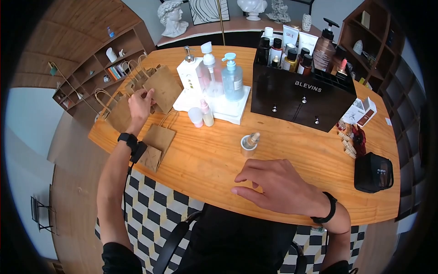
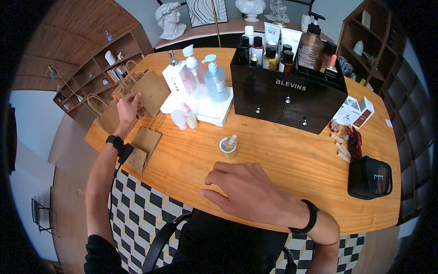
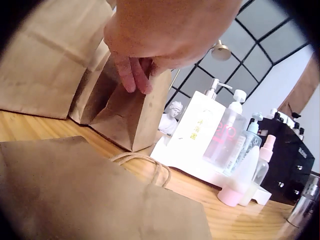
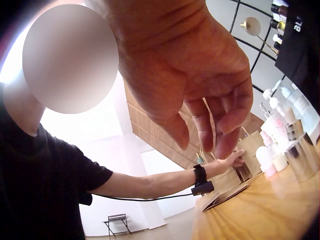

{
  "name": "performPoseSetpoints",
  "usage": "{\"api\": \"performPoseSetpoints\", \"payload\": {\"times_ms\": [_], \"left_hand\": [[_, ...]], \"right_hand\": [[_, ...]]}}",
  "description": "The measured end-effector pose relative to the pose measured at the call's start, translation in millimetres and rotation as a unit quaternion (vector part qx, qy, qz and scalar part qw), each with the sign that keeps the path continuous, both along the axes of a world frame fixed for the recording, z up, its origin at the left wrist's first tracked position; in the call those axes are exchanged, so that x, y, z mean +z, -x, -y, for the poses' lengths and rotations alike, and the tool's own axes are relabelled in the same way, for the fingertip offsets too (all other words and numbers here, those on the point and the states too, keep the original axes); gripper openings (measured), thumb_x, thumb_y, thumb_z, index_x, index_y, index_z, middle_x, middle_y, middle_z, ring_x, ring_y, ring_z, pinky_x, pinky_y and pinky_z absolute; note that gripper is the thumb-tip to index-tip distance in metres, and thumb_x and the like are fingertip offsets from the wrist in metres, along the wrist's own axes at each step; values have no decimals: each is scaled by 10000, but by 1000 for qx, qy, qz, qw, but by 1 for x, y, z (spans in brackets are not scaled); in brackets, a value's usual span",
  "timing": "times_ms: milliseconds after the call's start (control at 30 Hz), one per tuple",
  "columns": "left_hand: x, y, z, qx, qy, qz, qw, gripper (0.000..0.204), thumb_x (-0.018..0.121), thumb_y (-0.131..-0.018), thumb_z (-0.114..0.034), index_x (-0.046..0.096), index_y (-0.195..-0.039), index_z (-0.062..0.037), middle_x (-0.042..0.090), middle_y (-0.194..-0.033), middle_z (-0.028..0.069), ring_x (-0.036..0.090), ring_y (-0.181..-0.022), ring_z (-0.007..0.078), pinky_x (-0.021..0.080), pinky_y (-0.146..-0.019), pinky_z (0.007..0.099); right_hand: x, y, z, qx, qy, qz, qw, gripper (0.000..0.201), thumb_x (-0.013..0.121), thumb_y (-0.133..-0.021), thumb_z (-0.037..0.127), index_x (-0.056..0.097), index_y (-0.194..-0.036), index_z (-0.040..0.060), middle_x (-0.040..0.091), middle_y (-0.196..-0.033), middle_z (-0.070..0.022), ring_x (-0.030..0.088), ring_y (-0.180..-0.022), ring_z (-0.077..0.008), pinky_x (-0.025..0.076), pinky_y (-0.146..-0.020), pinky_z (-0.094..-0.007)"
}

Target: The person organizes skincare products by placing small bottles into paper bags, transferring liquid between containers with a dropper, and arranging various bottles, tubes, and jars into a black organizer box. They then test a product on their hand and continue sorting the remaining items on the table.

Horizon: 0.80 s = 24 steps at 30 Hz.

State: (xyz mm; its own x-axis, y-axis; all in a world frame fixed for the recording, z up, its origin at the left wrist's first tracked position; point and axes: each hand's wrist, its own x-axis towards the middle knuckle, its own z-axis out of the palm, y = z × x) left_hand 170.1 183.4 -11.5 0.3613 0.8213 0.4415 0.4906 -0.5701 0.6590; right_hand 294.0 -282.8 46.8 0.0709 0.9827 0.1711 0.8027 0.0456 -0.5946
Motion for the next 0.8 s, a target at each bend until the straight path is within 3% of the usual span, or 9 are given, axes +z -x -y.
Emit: {"api": "performPoseSetpoints", "payload": {"times_ms": [33,200,267,333,400,433,533,600,800], "left_hand": [[2,2,6,1,1,1,1000,318,742,-994,-279,751,-924,30,763,-766,139,795,-723,218,580,-723,368],[-8,37,18,13,-146,79,986,327,763,-962,-286,598,-1058,-21,736,-901,129,682,-657,230,521,-645,390],[3,61,58,-15,-69,28,997,355,760,-962,-310,579,-1087,-32,736,-1024,159,665,-682,236,510,-664,404],[2,82,95,-25,-26,-35,999,384,760,-960,-331,583,-1106,-22,715,-1146,202,700,-844,285,526,-767,439],[-19,106,108,-30,-124,-176,976,573,788,-937,-396,580,-1283,11,665,-1293,251,663,-1153,356,516,-977,475],[-22,113,120,-29,-124,-176,976,573,788,-937,-396,580,-1283,11,665,-1293,251,663,-1153,356,516,-977,475],[-30,132,149,-11,-134,-261,956,915,845,-871,-487,464,-1510,45,539,-1477,291,531,-1374,423,435,-1151,502],[-37,142,153,7,-53,-323,945,1155,887,-797,-560,343,-1618,45,438,-1575,289,452,-1448,448,377,-1222,508],[0,167,193,-38,95,-326,940,1163,913,-784,-523,340,-1617,52,459,-1543,266,484,-1425,413,408,-1204,489]], "right_hand": [[-1,0,0,1,-13,20,1000,296,773,-995,335,781,-994,40,739,-903,-60,732,-705,-214,518,-588,-336],[-1,1,2,-1,-17,17,1000,290,772,-995,333,779,-986,43,734,-884,-58,728,-700,-223,514,-586,-345],[0,1,2,-2,-14,9,1000,287,771,-995,332,779,-983,45,732,-880,-57,724,-697,-228,513,-588,-348],[3,2,2,7,22,-9,1000,336,705,-1030,331,751,-988,1,724,-909,-118,710,-778,-327,519,-644,-446],[3,2,2,8,23,-2,1000,336,705,-1030,332,751,-988,1,725,-909,-118,710,-779,-328,519,-645,-446],[3,3,1,9,26,4,1000,337,705,-1030,332,751,-987,1,725,-909,-119,710,-780,-328,519,-647,-447],[2,5,1,13,27,2,1000,342,701,-1032,337,753,-990,2,727,-914,-119,713,-792,-325,522,-654,-443],[5,7,0,18,39,6,999,342,700,-1032,339,754,-992,4,728,-916,-120,715,-800,-324,526,-659,-441],[5,7,1,16,49,14,999,344,698,-1032,350,758,-1010,12,731,-934,-115,721,-827,-323,537,-677,-441]]}}
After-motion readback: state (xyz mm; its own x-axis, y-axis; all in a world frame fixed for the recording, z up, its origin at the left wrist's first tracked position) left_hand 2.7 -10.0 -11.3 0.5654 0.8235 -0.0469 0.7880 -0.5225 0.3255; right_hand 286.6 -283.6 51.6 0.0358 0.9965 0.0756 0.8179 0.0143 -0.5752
